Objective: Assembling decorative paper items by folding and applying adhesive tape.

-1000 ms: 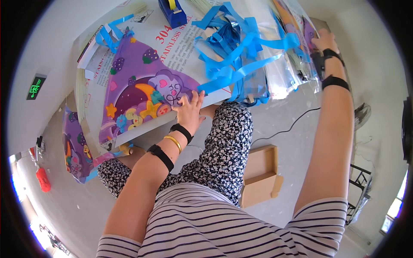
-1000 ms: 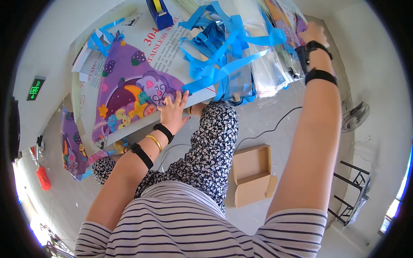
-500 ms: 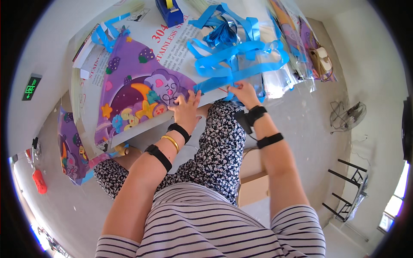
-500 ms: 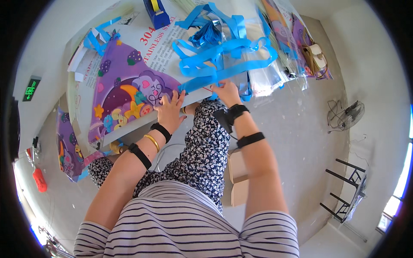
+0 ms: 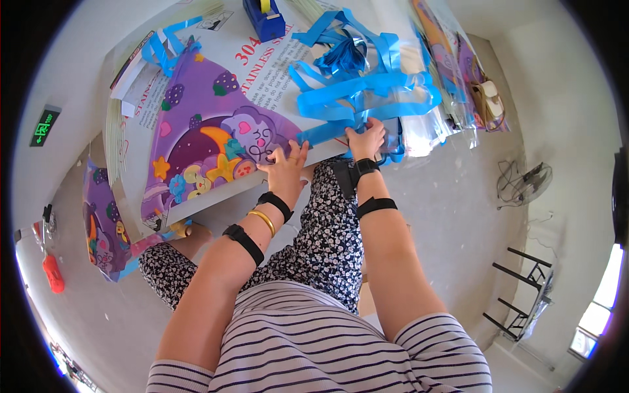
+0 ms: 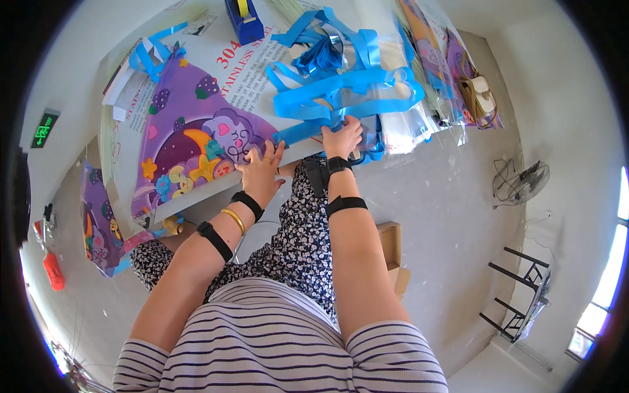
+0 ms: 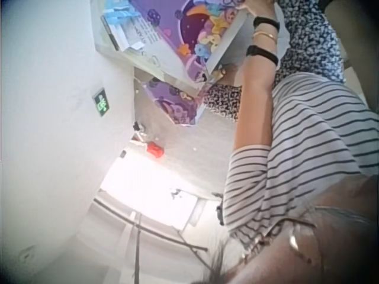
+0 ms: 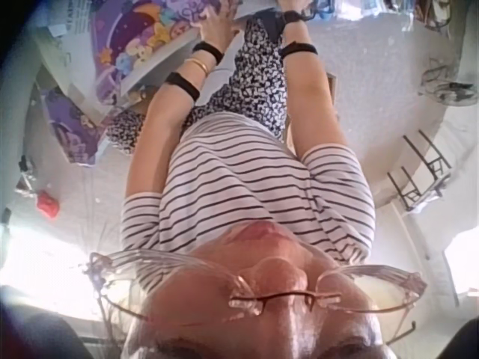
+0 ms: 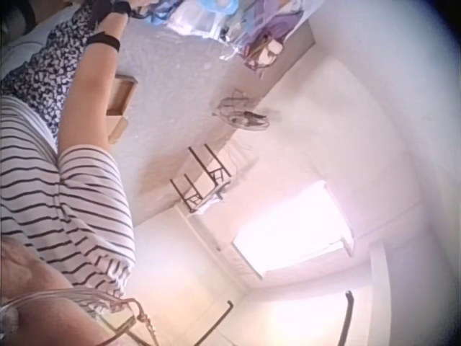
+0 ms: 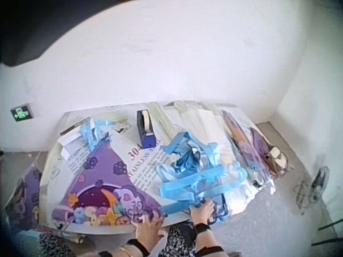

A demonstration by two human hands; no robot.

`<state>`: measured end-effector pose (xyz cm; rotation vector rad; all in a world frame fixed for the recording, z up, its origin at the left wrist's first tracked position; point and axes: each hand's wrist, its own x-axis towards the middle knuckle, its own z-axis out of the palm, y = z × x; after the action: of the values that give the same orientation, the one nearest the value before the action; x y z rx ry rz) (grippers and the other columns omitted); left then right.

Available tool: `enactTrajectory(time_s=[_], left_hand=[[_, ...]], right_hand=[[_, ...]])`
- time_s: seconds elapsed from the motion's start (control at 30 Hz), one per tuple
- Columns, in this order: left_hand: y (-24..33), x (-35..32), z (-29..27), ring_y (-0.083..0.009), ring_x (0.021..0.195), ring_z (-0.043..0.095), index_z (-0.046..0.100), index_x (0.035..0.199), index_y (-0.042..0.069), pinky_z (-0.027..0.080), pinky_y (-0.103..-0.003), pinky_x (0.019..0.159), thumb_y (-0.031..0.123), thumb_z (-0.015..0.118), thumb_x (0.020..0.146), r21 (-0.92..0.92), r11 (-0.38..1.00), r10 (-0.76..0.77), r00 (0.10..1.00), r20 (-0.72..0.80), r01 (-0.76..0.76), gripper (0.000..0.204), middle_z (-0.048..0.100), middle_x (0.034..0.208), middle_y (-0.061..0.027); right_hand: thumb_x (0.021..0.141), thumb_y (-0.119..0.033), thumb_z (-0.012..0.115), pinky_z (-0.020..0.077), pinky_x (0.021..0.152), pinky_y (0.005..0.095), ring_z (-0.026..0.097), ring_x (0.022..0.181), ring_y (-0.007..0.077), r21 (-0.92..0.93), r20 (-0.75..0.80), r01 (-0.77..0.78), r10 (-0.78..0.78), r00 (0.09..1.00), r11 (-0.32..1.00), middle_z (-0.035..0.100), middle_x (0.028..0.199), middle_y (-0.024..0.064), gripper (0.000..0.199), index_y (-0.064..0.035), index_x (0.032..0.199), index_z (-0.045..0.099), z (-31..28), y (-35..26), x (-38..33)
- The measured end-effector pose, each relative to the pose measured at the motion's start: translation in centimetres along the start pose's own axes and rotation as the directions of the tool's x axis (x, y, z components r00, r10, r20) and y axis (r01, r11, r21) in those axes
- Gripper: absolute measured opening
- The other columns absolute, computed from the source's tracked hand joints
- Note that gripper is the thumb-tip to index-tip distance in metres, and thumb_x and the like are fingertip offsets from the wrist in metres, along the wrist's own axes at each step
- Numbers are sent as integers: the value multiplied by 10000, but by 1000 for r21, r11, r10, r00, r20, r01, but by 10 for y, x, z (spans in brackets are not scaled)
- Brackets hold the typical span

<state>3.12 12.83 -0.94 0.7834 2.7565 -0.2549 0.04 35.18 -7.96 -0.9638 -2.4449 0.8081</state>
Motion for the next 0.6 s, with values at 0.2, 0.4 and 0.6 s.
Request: enactTrajectory(time_s=[0.2, 0.4, 0.6], left_hand=[[-2, -1, 3, -385, 1133, 474, 178, 1650, 254, 597, -633, 814, 528, 817, 770, 10, 1000, -4, 1000, -6, 4, 1122, 367, 1527, -38], [0, -1, 2, -380, 1153, 478, 141, 1658, 242, 600, -625, 822, 549, 796, 789, 59, 998, -4, 1000, 24, 3, 1130, 360, 1546, -37], [0, 0, 2, -381, 1151, 484, 143, 1658, 240, 598, -624, 834, 530, 803, 790, 59, 998, -1, 1000, -3, 1, 1129, 362, 1544, -39]], right_hand=[[769, -285, 844, 480, 902, 512, 644, 970, 357, -19, 61, -239, 239, 969, 971, 688, 905, 53, 503, -82, 1145, 579, -26, -36, -10], [810, -275, 819, 544, 834, 448, 690, 934, 375, 99, 180, -258, 238, 955, 961, 728, 962, 145, 261, -57, 925, 734, -25, -19, -20], [807, -196, 800, 430, 1053, 486, 511, 1265, 416, 56, 134, -138, 129, 983, 989, 591, 1324, 218, 257, -151, 1056, 758, -9, -10, -34]])
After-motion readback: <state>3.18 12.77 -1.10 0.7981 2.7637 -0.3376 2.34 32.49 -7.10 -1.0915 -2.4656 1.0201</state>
